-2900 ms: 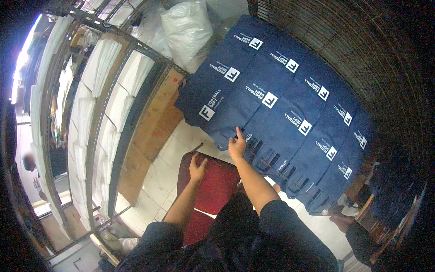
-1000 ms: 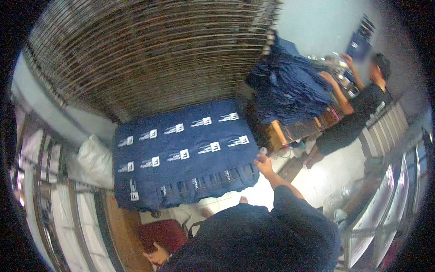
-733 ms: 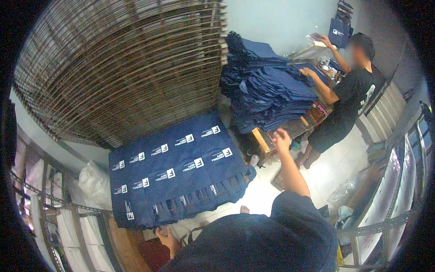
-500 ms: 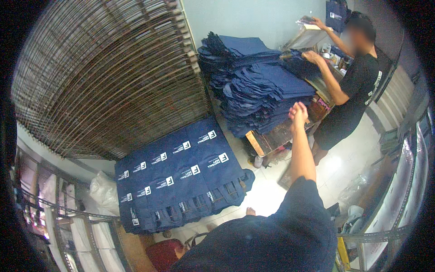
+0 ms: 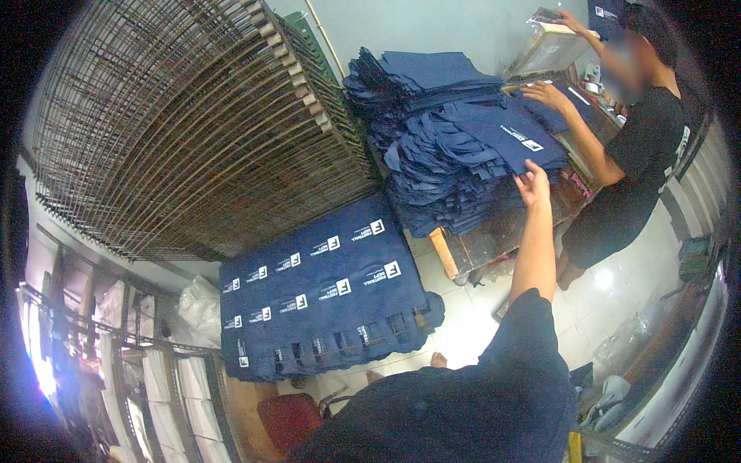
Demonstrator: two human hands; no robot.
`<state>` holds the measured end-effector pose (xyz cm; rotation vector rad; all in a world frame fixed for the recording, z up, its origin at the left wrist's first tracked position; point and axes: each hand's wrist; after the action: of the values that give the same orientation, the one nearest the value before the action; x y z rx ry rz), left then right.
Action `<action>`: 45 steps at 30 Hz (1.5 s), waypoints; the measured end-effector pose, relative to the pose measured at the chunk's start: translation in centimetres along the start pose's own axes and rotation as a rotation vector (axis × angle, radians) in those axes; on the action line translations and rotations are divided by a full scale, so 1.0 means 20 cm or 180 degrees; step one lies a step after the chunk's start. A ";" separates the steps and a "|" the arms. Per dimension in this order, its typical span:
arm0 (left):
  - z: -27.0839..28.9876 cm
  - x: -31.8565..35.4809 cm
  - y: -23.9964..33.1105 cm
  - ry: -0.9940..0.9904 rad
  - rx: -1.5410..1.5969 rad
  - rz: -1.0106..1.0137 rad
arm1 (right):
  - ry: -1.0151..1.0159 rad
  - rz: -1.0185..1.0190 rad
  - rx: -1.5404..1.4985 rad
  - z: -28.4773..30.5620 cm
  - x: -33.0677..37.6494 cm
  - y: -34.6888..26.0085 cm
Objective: The person repeatedly picks up blue tote bags from a table, folds them, and places them onto a metal shelving unit. The process is repeated continuously with multiple bags.
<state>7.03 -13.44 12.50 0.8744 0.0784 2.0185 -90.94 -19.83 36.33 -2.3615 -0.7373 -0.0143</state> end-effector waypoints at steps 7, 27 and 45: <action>0.03 0.02 0.69 0.0137 0.1270 -0.1193 | 0.0849 0.0984 0.1081 -0.50 0.21 -0.17; -0.32 1.17 2.89 -0.5372 0.3919 -0.1591 | -0.3344 0.0166 0.2542 -1.59 1.67 -0.72; 0.49 1.36 2.68 -0.2452 0.4715 -0.2225 | -0.2149 -0.2248 0.1452 -0.28 1.06 0.02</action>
<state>-34.74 -26.66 54.71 2.0443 1.3246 0.6030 -71.96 -12.84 44.65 -1.5539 -1.6596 0.6017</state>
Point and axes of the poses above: each hand's wrist, its own x-axis away from the middle knuckle, its own z-axis out of the back of the hand, y = z × x, and after that the axes turned 6 degrees about -x, right-handed
